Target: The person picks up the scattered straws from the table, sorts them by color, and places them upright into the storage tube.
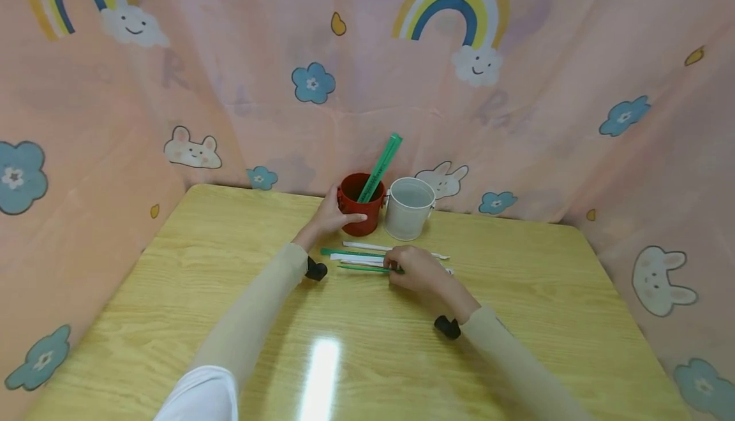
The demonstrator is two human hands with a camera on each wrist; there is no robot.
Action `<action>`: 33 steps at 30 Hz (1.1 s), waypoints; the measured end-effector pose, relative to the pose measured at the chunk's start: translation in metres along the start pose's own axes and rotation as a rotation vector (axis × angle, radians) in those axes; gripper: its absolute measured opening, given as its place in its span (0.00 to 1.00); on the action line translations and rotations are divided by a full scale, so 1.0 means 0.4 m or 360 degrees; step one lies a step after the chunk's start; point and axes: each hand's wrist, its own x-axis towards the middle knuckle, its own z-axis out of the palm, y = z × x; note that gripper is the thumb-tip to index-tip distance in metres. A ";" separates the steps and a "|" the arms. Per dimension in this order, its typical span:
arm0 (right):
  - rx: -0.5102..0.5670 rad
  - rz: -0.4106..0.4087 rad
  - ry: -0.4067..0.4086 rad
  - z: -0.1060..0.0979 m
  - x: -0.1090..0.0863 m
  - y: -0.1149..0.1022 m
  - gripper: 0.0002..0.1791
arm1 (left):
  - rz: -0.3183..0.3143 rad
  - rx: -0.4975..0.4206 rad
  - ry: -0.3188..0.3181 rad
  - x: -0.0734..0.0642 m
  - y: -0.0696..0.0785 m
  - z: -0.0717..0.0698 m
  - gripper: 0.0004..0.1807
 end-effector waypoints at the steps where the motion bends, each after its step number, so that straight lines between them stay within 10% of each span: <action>1: 0.0007 0.0004 0.0006 -0.001 -0.001 0.001 0.05 | -0.0004 -0.0011 -0.0009 -0.005 0.009 -0.002 0.49; 7: 0.0131 0.0152 0.0024 -0.014 -0.013 0.003 0.06 | -0.0033 -0.0043 -0.0039 -0.027 0.047 -0.008 0.49; 14: 0.0217 0.0271 0.0113 -0.044 -0.025 0.000 0.07 | 0.0027 -0.0043 0.0000 -0.002 0.001 -0.002 0.49; 33: 0.0572 0.0161 0.0815 -0.096 -0.020 -0.017 0.08 | 0.0041 0.0033 0.0041 0.018 -0.036 0.005 0.49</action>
